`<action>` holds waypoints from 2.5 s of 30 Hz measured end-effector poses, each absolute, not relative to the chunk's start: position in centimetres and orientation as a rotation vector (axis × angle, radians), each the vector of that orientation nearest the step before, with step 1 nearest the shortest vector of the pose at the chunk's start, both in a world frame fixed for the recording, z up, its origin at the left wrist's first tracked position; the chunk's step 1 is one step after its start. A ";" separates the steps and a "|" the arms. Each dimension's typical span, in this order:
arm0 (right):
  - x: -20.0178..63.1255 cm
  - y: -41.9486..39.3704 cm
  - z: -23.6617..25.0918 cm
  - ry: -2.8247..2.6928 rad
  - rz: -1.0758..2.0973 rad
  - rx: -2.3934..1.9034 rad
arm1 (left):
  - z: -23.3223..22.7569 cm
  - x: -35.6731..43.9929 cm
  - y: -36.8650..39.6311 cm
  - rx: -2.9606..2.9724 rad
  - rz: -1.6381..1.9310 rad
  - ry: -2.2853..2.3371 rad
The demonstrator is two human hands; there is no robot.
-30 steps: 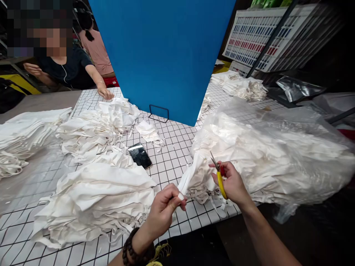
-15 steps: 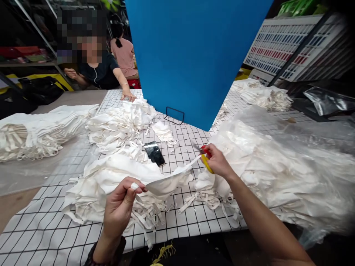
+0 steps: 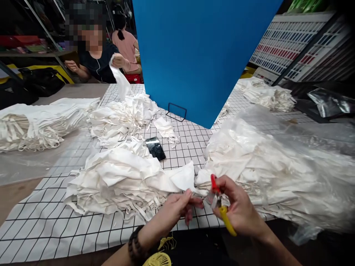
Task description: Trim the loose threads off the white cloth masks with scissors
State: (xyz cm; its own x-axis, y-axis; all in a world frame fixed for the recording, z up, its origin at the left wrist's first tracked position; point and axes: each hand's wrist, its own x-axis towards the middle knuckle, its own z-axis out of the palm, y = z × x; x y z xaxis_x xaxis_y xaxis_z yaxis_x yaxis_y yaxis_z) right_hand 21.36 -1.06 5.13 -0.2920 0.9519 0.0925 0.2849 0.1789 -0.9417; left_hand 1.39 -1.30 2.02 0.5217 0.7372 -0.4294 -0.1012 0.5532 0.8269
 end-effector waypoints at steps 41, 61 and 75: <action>20.6 0.5 4.0 -2.006 1.097 -1.620 | 0.5 -0.4 -0.2 1.465 1.274 1.170; 18.8 0.3 3.9 -2.140 0.895 -1.637 | 0.8 -0.2 -0.2 1.502 1.199 1.161; 18.9 0.5 4.2 -2.211 0.877 -1.613 | 0.8 -0.9 -0.2 1.479 1.081 1.126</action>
State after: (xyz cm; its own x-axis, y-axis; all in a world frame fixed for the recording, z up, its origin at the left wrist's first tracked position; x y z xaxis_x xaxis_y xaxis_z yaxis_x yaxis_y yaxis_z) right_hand 18.89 0.52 4.16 -0.3460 0.9287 -0.1331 0.7675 0.1985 -0.6096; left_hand -0.86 -0.25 0.78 0.1846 0.9780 0.0972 0.1370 -0.1235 0.9828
